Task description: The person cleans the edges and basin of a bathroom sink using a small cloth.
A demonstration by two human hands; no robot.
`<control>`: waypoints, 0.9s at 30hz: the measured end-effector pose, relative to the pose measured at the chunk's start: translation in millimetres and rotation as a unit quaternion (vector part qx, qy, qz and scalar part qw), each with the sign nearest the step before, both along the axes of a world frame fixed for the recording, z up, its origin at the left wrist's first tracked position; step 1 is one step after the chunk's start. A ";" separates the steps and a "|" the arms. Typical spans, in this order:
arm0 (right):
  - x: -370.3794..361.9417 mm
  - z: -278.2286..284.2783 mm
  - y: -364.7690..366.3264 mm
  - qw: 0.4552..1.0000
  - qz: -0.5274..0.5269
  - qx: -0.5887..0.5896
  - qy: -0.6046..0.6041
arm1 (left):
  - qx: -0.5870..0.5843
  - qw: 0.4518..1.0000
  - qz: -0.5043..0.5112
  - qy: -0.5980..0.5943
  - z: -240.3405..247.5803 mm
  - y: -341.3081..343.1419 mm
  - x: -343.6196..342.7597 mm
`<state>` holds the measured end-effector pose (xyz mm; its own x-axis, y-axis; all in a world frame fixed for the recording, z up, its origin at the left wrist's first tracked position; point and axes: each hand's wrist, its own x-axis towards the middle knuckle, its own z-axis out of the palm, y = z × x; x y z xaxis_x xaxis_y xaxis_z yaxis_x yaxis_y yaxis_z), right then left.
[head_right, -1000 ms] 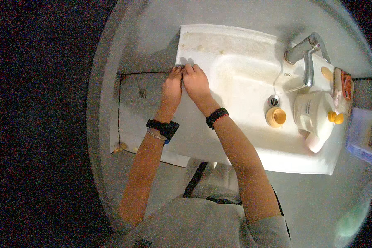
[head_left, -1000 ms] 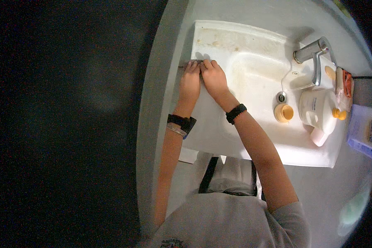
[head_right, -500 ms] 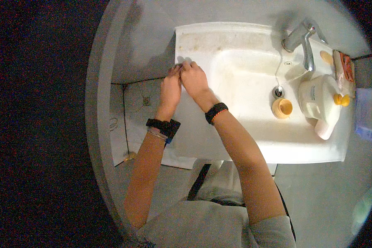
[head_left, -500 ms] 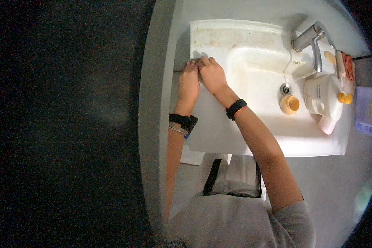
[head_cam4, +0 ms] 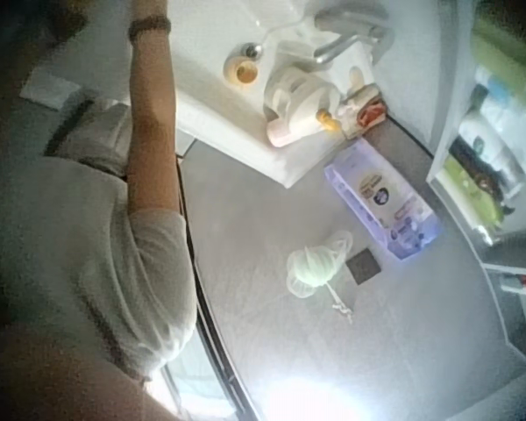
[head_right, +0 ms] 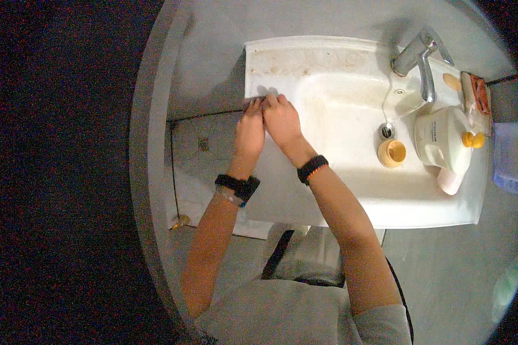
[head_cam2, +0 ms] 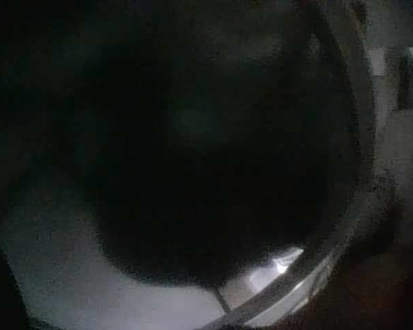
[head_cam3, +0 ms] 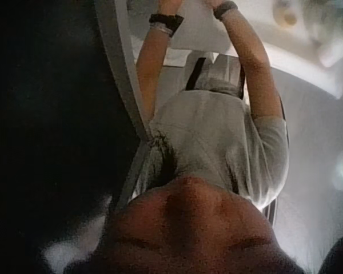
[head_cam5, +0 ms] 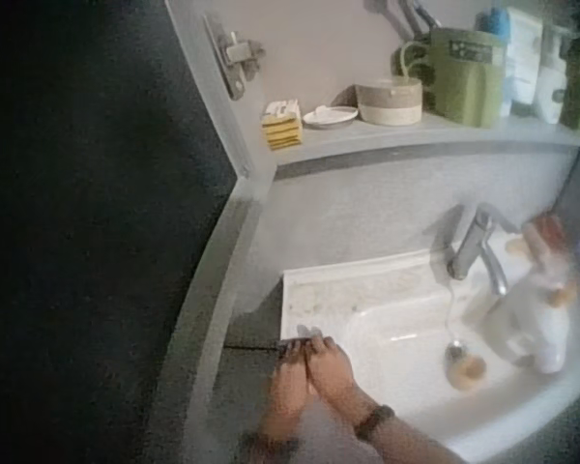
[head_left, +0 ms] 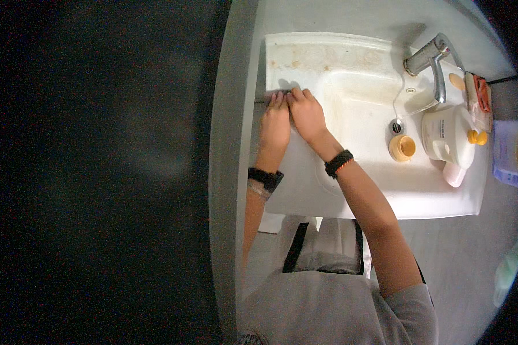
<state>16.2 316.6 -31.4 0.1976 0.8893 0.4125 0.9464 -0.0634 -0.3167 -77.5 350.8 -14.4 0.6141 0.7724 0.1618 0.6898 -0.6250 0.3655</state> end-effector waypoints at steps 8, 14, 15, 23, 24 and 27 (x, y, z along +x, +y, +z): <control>-3.5 -8.7 -30.0 1.000 0.016 0.004 -0.009 | 0.004 1.000 -0.030 -0.001 -4.1 -27.9 -10.3; 3.1 2.9 -3.5 1.000 0.003 -0.006 -0.018 | 0.020 1.000 -0.003 0.017 -9.7 0.6 0.2; 3.9 4.8 -0.4 1.000 0.002 -0.008 -0.012 | 0.012 1.000 -0.003 0.022 -8.9 3.9 1.5; -3.5 -3.0 -20.3 1.000 0.003 -0.004 0.024 | 0.013 0.999 0.002 0.035 -3.5 -18.0 -2.7; -1.3 -1.6 -16.5 1.000 0.003 -0.004 0.013 | 0.025 0.999 -0.002 0.037 -3.3 -14.2 0.1; 8.4 3.4 -0.2 1.000 0.003 -0.008 -0.001 | 0.032 0.998 -0.003 0.051 3.2 1.8 11.1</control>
